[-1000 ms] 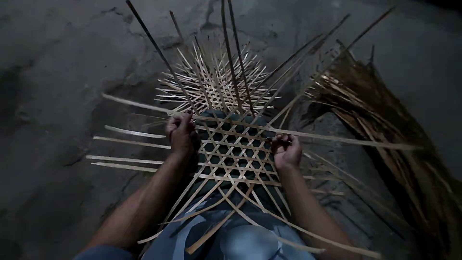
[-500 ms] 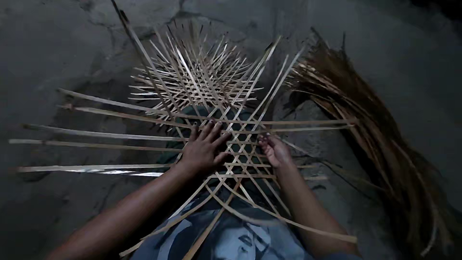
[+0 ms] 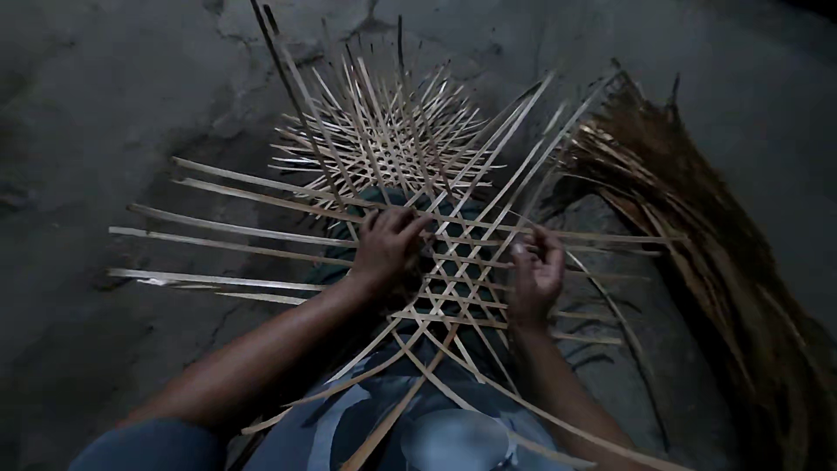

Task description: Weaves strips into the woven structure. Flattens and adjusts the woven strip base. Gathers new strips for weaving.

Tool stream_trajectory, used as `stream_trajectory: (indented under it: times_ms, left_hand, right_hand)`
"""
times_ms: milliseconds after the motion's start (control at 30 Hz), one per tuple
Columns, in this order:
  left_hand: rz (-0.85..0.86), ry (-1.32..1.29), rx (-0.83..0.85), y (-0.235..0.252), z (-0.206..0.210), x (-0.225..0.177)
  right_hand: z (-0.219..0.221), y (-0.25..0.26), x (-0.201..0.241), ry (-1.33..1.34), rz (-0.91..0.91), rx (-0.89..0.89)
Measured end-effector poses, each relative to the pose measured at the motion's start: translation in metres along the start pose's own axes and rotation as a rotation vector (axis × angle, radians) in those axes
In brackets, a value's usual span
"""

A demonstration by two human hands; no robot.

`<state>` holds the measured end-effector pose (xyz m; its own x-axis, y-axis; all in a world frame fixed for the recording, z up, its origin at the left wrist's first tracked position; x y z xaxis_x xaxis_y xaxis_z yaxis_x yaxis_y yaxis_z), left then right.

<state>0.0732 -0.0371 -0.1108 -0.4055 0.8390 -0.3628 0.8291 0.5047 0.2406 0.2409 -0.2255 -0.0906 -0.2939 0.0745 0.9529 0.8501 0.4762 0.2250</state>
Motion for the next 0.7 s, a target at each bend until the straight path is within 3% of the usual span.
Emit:
stream_trajectory:
  times_ms: [100,200,333,467,700]
  left_hand:
    - [-0.09,0.097,-0.061,0.024,-0.011,0.014]
    - [-0.126,0.144,-0.064,0.031,-0.004,0.021]
    - [-0.123,0.189,-0.138,0.027,0.003,0.026]
    - [-0.116,0.154,-0.101,0.027,0.005,0.025]
    - [-0.139,0.146,-0.107,0.03,0.01,0.029]
  right_hand:
    - [0.053,0.014,0.001,-0.444,-0.03,0.319]
    - [0.089,0.021,-0.004,-0.69,-0.136,0.433]
    - [0.113,0.011,-0.006,-0.762,-0.307,0.432]
    - [0.123,0.006,-0.009,-0.794,-0.372,0.481]
    - [0.131,0.021,-0.015,-0.811,-0.216,0.631]
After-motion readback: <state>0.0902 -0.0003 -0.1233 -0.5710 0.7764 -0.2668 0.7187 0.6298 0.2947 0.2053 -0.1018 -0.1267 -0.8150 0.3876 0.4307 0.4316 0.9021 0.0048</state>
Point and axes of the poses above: each hand's wrist, its own y-axis towards the middle knuckle, its own z-axis out of the palm, x = y × z, the point moved 9 cm from there along y, towards the middle knuckle, and after that the axes turned 7 degrees about y, right-handed, at the moved point
